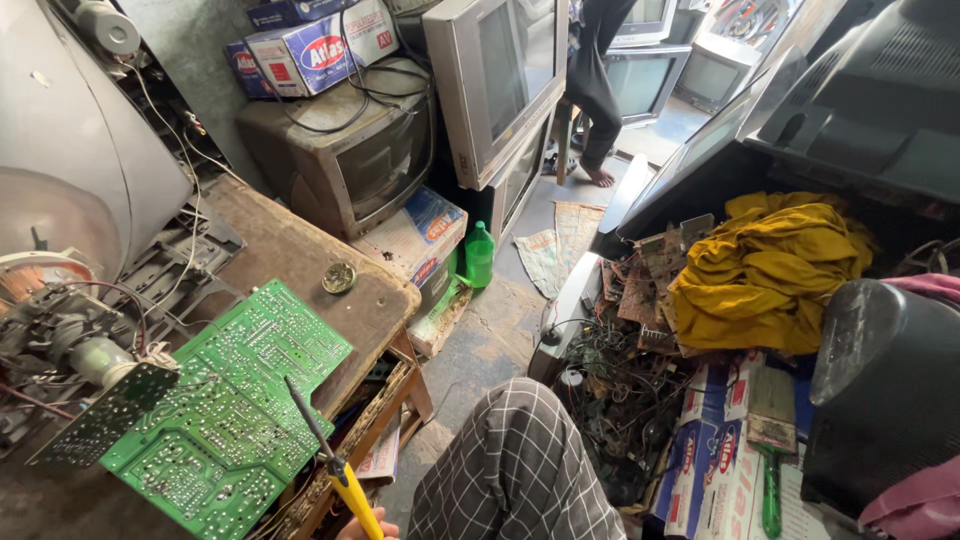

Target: The person sits on the floor and works on a green circuit board placed on a wooden workbench. They use a yellow-handled screwdriver to probe and manipulate solder joints and components on the board. The person adjusts the board's position and continues to work on different areas of the circuit board.

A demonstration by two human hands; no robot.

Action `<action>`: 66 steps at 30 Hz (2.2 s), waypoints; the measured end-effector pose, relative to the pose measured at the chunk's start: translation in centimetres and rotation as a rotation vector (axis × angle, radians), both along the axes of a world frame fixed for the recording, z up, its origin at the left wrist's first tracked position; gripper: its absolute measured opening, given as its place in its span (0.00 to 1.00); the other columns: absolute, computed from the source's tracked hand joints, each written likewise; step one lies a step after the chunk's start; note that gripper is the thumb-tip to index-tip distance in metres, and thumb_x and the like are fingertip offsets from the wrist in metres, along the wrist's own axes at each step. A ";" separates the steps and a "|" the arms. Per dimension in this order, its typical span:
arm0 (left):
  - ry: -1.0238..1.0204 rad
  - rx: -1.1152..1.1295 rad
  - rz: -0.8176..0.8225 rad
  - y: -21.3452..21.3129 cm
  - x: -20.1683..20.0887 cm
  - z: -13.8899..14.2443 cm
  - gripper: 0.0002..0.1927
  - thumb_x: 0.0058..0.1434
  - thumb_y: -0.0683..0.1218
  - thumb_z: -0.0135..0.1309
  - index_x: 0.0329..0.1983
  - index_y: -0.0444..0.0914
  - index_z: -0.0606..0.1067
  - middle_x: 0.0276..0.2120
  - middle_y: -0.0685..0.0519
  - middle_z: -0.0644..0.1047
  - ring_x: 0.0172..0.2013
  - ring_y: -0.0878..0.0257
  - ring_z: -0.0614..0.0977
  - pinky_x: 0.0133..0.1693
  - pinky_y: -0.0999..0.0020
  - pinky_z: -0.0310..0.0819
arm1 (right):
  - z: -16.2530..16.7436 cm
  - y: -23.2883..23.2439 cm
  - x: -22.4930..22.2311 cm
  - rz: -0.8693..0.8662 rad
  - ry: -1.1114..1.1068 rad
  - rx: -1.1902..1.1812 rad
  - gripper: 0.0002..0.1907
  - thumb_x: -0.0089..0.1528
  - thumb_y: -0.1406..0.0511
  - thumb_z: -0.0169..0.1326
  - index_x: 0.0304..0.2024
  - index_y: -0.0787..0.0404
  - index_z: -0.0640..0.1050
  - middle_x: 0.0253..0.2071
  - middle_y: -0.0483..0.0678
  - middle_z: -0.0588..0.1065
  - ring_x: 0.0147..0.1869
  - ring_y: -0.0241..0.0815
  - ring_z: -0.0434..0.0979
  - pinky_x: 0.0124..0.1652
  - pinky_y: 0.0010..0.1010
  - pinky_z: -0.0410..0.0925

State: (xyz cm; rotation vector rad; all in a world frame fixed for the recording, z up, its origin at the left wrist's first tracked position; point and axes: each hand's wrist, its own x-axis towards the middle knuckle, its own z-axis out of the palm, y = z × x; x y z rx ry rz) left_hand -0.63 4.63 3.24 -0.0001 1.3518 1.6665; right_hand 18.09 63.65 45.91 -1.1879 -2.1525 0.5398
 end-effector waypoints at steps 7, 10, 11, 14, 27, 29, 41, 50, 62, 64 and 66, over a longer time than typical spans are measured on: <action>-0.014 0.021 0.037 -1.2 0.5 -1.6 0.29 0.56 0.41 0.60 0.61 0.34 0.69 0.39 0.35 0.83 0.37 0.48 0.88 0.49 0.52 0.83 | -1.3 -3.4 0.1 -0.010 -0.034 0.052 0.18 0.68 0.66 0.47 0.58 0.66 0.73 0.53 0.54 0.78 0.55 0.46 0.80 0.56 0.35 0.70; 0.292 -0.122 0.153 -1.0 2.1 -3.0 0.30 0.50 0.34 0.65 0.58 0.33 0.72 0.35 0.39 0.83 0.32 0.53 0.87 0.43 0.58 0.84 | -2.3 -5.4 0.4 -0.010 -0.021 0.100 0.17 0.68 0.67 0.47 0.58 0.67 0.73 0.52 0.54 0.79 0.53 0.46 0.81 0.55 0.34 0.71; 0.435 -0.171 0.212 -1.1 2.9 -3.3 0.31 0.48 0.32 0.67 0.56 0.33 0.74 0.33 0.40 0.84 0.30 0.54 0.86 0.40 0.59 0.84 | -2.8 -6.2 0.5 -0.009 -0.007 0.128 0.17 0.68 0.67 0.47 0.58 0.67 0.74 0.51 0.54 0.79 0.53 0.45 0.81 0.55 0.34 0.71; 0.616 -0.149 0.290 -1.1 4.8 -2.3 0.26 0.49 0.34 0.66 0.53 0.34 0.76 0.31 0.46 0.85 0.28 0.60 0.84 0.35 0.67 0.81 | -4.4 -9.3 1.1 0.017 0.112 0.282 0.17 0.68 0.67 0.48 0.57 0.68 0.74 0.50 0.54 0.79 0.52 0.45 0.81 0.54 0.34 0.71; 0.845 -0.174 0.306 -0.5 11.0 17.1 0.18 0.59 0.42 0.64 0.52 0.34 0.79 0.37 0.46 0.85 0.38 0.59 0.89 0.41 0.66 0.82 | -23.0 -38.3 -3.4 0.951 0.099 -0.882 0.21 0.65 0.69 0.48 0.61 0.67 0.73 0.53 0.51 0.80 0.58 0.38 0.78 0.55 0.26 0.69; 0.899 -0.087 0.326 -0.6 11.1 17.0 0.18 0.61 0.41 0.62 0.54 0.32 0.78 0.41 0.44 0.84 0.42 0.55 0.88 0.44 0.63 0.82 | -25.8 -41.3 -4.9 1.016 0.100 -1.064 0.20 0.67 0.67 0.47 0.61 0.67 0.74 0.52 0.51 0.80 0.57 0.37 0.78 0.54 0.27 0.69; 0.880 -0.117 0.984 -11.0 0.4 14.0 0.19 0.72 0.47 0.58 0.59 0.30 0.72 0.45 0.46 0.78 0.41 0.65 0.78 0.44 0.70 0.76 | -30.0 -43.3 -12.9 0.883 0.423 -1.219 0.12 0.75 0.61 0.42 0.48 0.63 0.70 0.58 0.57 0.76 0.61 0.47 0.79 0.59 0.37 0.72; 0.389 0.268 0.604 -13.2 -6.0 10.8 0.29 0.68 0.52 0.58 0.63 0.28 0.69 0.53 0.46 0.80 0.52 0.64 0.81 0.54 0.71 0.75 | -30.4 -44.6 -17.7 0.774 0.412 -1.334 0.11 0.73 0.60 0.43 0.47 0.61 0.70 0.59 0.58 0.74 0.61 0.49 0.78 0.60 0.38 0.72; 0.456 0.304 0.615 -12.8 -4.9 9.3 0.23 0.63 0.51 0.64 0.53 0.31 0.75 0.46 0.50 0.80 0.48 0.64 0.80 0.53 0.71 0.75 | -28.9 -45.7 -19.3 0.705 0.355 -1.343 0.12 0.73 0.60 0.43 0.47 0.62 0.70 0.55 0.59 0.76 0.59 0.49 0.80 0.58 0.40 0.75; 0.453 0.331 0.641 -12.8 -4.6 9.0 0.24 0.62 0.51 0.65 0.55 0.31 0.74 0.48 0.50 0.80 0.49 0.64 0.79 0.54 0.71 0.74 | -28.7 -45.5 -19.6 0.722 0.330 -1.353 0.13 0.73 0.60 0.43 0.48 0.63 0.71 0.55 0.58 0.76 0.58 0.49 0.80 0.56 0.38 0.75; 0.458 0.334 0.673 -12.8 -4.5 8.9 0.24 0.63 0.50 0.65 0.55 0.30 0.73 0.49 0.49 0.79 0.51 0.64 0.79 0.55 0.70 0.73 | -28.4 -45.2 -19.3 0.787 0.313 -1.352 0.15 0.73 0.60 0.43 0.51 0.64 0.72 0.56 0.56 0.76 0.58 0.47 0.80 0.54 0.36 0.76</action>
